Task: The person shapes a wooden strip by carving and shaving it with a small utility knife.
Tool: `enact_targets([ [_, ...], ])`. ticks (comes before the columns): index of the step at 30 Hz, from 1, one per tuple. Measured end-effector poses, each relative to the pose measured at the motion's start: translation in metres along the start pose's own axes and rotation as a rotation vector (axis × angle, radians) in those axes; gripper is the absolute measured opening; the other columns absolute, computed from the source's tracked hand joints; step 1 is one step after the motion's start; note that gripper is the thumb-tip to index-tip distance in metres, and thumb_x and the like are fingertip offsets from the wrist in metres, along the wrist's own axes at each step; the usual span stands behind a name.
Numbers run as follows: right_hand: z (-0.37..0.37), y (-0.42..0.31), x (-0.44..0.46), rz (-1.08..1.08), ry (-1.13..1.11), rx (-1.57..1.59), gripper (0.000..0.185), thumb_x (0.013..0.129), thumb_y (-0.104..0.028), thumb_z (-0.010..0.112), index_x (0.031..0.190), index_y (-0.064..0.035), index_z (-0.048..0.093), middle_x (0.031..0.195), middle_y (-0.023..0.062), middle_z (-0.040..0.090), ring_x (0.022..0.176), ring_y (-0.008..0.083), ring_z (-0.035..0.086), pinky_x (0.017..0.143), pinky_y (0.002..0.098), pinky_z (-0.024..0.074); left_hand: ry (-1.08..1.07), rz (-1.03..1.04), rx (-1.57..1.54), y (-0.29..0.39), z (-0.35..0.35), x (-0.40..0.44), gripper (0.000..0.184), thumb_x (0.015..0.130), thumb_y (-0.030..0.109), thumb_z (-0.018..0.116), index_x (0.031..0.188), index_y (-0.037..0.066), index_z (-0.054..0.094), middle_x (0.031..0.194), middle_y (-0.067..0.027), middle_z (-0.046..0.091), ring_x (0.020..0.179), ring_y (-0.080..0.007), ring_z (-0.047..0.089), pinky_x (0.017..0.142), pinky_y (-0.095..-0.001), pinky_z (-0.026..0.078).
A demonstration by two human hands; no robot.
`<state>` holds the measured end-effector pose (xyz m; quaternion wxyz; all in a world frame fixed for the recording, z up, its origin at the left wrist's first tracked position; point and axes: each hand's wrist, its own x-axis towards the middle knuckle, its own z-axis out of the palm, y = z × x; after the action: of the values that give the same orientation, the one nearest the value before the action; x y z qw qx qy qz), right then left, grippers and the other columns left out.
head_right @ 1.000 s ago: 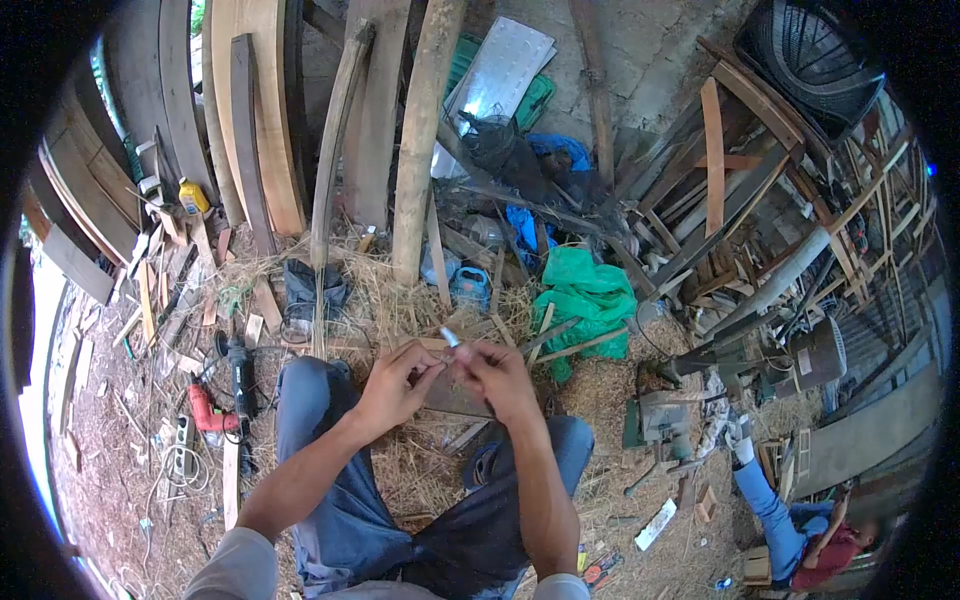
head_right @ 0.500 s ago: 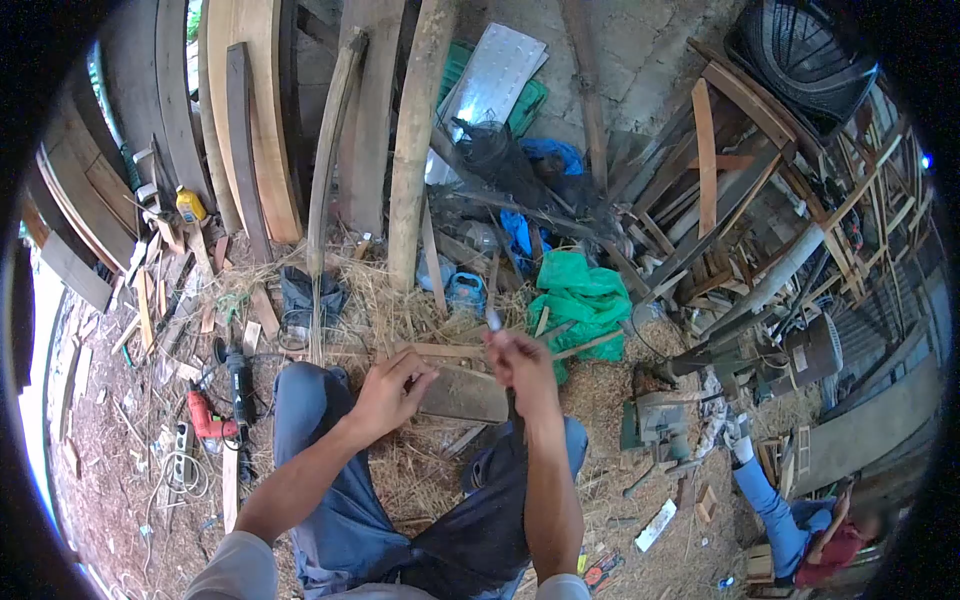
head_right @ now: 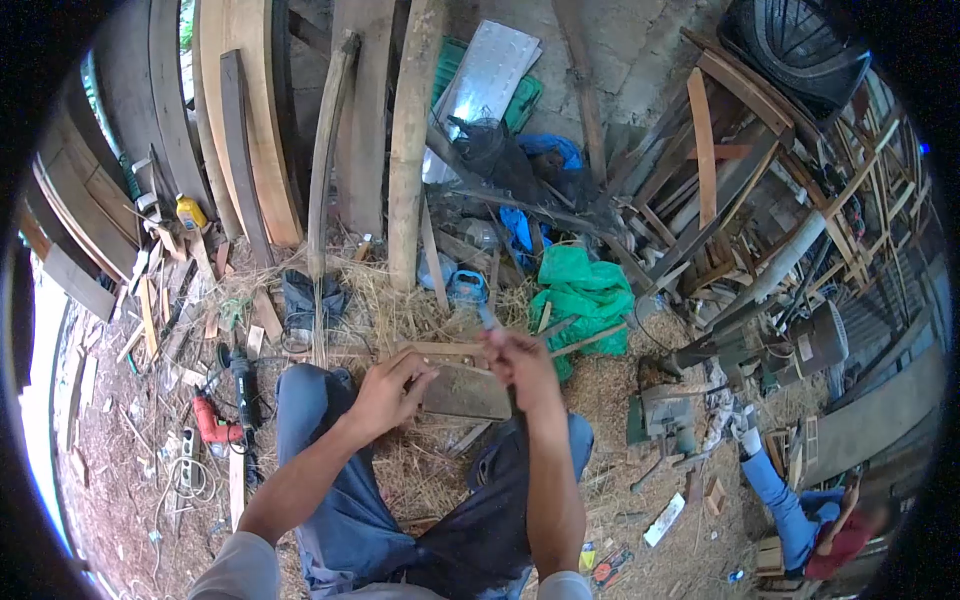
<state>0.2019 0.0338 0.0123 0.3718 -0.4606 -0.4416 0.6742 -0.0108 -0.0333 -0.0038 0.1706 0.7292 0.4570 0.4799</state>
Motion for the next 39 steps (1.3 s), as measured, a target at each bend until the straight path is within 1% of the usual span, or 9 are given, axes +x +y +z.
enact_targets([
  [2,-0.018,-0.008,0.006,-0.106,0.072,0.207,0.026,0.091,-0.022,0.059,0.103,0.0009,0.063,0.068,-0.0032,0.053,0.047,0.002,0.036,0.042,0.0188,0.0242,-0.01,0.01,0.001,-0.002,0.001,-0.003,0.01,0.081,0.002,0.065,0.082,0.0,0.055,0.076,-0.0118,0.056,0.063,-0.0303,0.057,0.054,-0.0371,0.045],
  [10,0.007,0.005,0.003,-0.031,-0.04,0.066,0.027,0.091,-0.023,0.06,0.101,0.0017,0.065,0.069,-0.0026,0.055,0.048,0.0026,0.038,0.042,0.0193,0.0236,-0.025,-0.025,-0.029,0.001,0.003,0.001,0.01,0.081,0.003,0.065,0.082,0.0,0.055,0.075,-0.0108,0.056,0.063,-0.0286,0.057,0.054,-0.036,0.044],
  [12,-0.005,0.001,0.006,-0.013,-0.016,0.063,0.028,0.09,-0.023,0.061,0.102,0.002,0.065,0.069,-0.0025,0.055,0.048,0.0028,0.039,0.042,0.0191,0.0239,-0.047,-0.062,-0.035,-0.001,0.006,0.001,0.011,0.084,0.011,0.063,0.083,0.003,0.055,0.08,-0.0114,0.057,0.071,-0.034,0.06,0.063,-0.0418,0.044],
  [16,-0.01,-0.003,0.005,-0.038,0.011,0.087,0.026,0.089,-0.023,0.063,0.097,0.0015,0.065,0.069,-0.002,0.055,0.049,0.003,0.039,0.042,0.0188,0.0252,-0.03,-0.001,0.013,0.008,0.003,0.005,0.012,0.083,0.01,0.063,0.083,0.001,0.054,0.078,-0.014,0.057,0.072,-0.0356,0.06,0.06,-0.0422,0.046],
  [19,-0.006,-0.006,0.0,-0.151,0.081,0.121,0.026,0.089,-0.024,0.063,0.095,0.001,0.065,0.07,-0.0022,0.056,0.049,0.0027,0.039,0.042,0.0181,0.0253,-0.049,-0.062,-0.073,0.003,0.005,0.002,0.013,0.083,0.008,0.064,0.083,0.001,0.054,0.077,-0.0143,0.057,0.072,-0.0345,0.06,0.06,-0.041,0.046],
  [21,0.008,0.0,-0.005,-0.059,-0.019,0.05,0.025,0.09,-0.023,0.062,0.096,0.0009,0.064,0.071,-0.0026,0.056,0.049,0.002,0.039,0.042,0.0175,0.0252,-0.005,-0.058,-0.116,0.0,0.003,0.001,0.011,0.079,0.002,0.067,0.078,-0.001,0.056,0.073,-0.0105,0.056,0.063,-0.0244,0.056,0.055,-0.0333,0.043],
  [32,-0.012,0.003,0.007,-0.059,0.024,0.077,0.027,0.091,-0.025,0.06,0.095,0.001,0.063,0.07,-0.004,0.053,0.049,0.0018,0.036,0.041,0.0179,0.0236,-0.021,-0.069,-0.13,-0.005,-0.002,0.001,0.01,0.08,0.0,0.066,0.081,-0.002,0.056,0.072,-0.0114,0.055,0.063,-0.0248,0.057,0.057,-0.0336,0.044],
  [36,-0.049,-0.012,0.015,-0.232,0.258,0.277,0.022,0.092,-0.019,0.058,0.098,0.0023,0.061,0.07,-0.004,0.052,0.048,0.0026,0.035,0.041,0.0188,0.0251,0.011,-0.083,-0.081,-0.009,-0.002,-0.006,0.01,0.08,0.003,0.067,0.081,-0.001,0.058,0.071,-0.0113,0.056,0.063,-0.0234,0.057,0.058,-0.0331,0.044],
  [39,-0.035,-0.006,0.003,-0.178,0.218,0.165,0.027,0.092,-0.02,0.057,0.109,0.0017,0.06,0.071,-0.0035,0.052,0.049,0.0028,0.035,0.042,0.0181,0.0253,0.042,-0.182,-0.077,-0.009,-0.003,-0.002,0.011,0.08,0.005,0.068,0.081,0.0,0.058,0.071,-0.011,0.058,0.063,-0.022,0.057,0.058,-0.0317,0.045],
])
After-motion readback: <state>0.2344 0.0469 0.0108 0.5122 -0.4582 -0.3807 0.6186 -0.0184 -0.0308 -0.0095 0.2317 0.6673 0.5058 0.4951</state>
